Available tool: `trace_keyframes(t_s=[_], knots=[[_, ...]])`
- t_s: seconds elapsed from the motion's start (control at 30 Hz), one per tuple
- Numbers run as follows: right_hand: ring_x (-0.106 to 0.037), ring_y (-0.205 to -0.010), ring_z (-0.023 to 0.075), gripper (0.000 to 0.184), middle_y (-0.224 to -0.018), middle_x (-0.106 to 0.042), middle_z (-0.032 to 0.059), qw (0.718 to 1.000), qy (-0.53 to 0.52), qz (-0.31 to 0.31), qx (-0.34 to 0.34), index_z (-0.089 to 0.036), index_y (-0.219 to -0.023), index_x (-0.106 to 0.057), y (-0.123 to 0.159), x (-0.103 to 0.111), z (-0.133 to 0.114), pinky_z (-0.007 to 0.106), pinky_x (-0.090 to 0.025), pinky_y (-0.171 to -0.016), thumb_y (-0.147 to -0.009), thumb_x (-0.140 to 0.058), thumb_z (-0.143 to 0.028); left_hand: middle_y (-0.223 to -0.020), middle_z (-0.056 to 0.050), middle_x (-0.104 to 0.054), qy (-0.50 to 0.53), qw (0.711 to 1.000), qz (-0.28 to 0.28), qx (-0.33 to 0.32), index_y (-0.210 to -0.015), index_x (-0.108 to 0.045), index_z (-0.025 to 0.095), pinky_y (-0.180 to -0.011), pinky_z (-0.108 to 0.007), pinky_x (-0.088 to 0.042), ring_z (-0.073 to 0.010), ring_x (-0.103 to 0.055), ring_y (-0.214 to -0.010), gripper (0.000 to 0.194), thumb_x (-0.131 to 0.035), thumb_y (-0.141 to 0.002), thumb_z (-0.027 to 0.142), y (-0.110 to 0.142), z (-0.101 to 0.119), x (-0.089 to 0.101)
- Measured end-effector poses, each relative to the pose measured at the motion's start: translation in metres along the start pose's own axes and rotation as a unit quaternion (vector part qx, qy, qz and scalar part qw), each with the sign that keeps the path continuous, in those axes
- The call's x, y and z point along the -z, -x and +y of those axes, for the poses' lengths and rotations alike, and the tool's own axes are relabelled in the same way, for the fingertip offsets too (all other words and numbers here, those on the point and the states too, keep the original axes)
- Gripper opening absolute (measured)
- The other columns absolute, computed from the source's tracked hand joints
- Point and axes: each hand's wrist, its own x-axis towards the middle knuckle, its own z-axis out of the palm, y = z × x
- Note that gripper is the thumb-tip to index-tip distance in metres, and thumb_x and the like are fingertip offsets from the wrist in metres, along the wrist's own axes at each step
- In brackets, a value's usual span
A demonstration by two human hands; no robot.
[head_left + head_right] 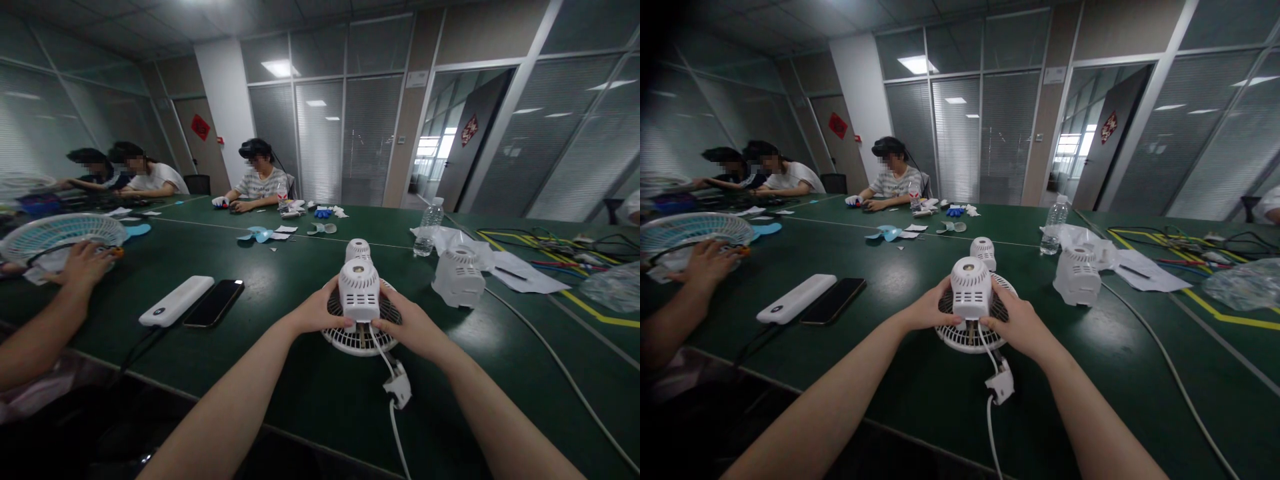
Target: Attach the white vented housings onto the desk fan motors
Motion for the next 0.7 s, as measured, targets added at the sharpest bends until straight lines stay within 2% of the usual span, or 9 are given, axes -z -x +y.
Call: trace_keyframes(t_s=[0.13,0.23,0.5,0.7], knots=[[-0.046,-0.129,0.0272,0.073,-0.143,-0.046,0.0068,1.000,-0.020,-0.016,0.005,-0.026,-0.146,-0.028,-0.0017,0.0018,0.0076,0.047,-0.035,-0.108,-0.081,-0.061,-0.037,-0.144,-0.010,-0.041,-0.004,1.000,-0.001,0.007,-0.144,-0.024,0.027,-0.108,-0.052,-0.033,-0.0321,-0.041,-0.130,0.103,-0.081,-0.059,0.041,0.0016,0.0055,0.0015],[-0.048,-0.127,0.0263,0.074,-0.141,-0.049,0.0059,1.000,-0.011,-0.004,-0.006,-0.027,-0.146,-0.029,-0.0028,-0.0004,0.0097,0.046,-0.036,-0.108,-0.080,-0.063,-0.032,-0.144,-0.011,-0.041,-0.007,1.000,-0.006,0.020,-0.144,-0.023,0.027,-0.107,-0.054,-0.034,-0.0336,-0.041,-0.130,0.105,-0.081,-0.059,0.042,0.0023,0.0067,0.0022],[-0.052,-0.123,0.0280,0.072,-0.138,-0.052,0.0063,0.999,0.030,0.016,-0.018,-0.027,-0.144,-0.033,-0.0007,-0.0031,0.0046,0.048,-0.039,-0.105,-0.080,-0.064,-0.036,-0.143,-0.011,-0.041,0.004,1.000,-0.005,0.005,-0.144,-0.023,0.028,-0.107,-0.055,-0.034,-0.0334,-0.041,-0.130,0.103,-0.080,-0.060,0.041,0.0021,0.0028,0.0018],[-0.046,-0.129,0.0275,0.066,-0.141,-0.048,0.0064,1.000,0.018,0.007,0.007,-0.024,-0.140,-0.042,-0.0025,-0.0020,0.0093,0.048,-0.033,-0.110,-0.079,-0.064,-0.039,-0.150,-0.011,-0.030,0.016,1.000,-0.008,-0.022,-0.148,-0.008,0.029,-0.111,-0.056,-0.027,-0.0343,-0.031,-0.136,0.114,-0.080,-0.060,0.040,0.0024,0.0038,0.0015]])
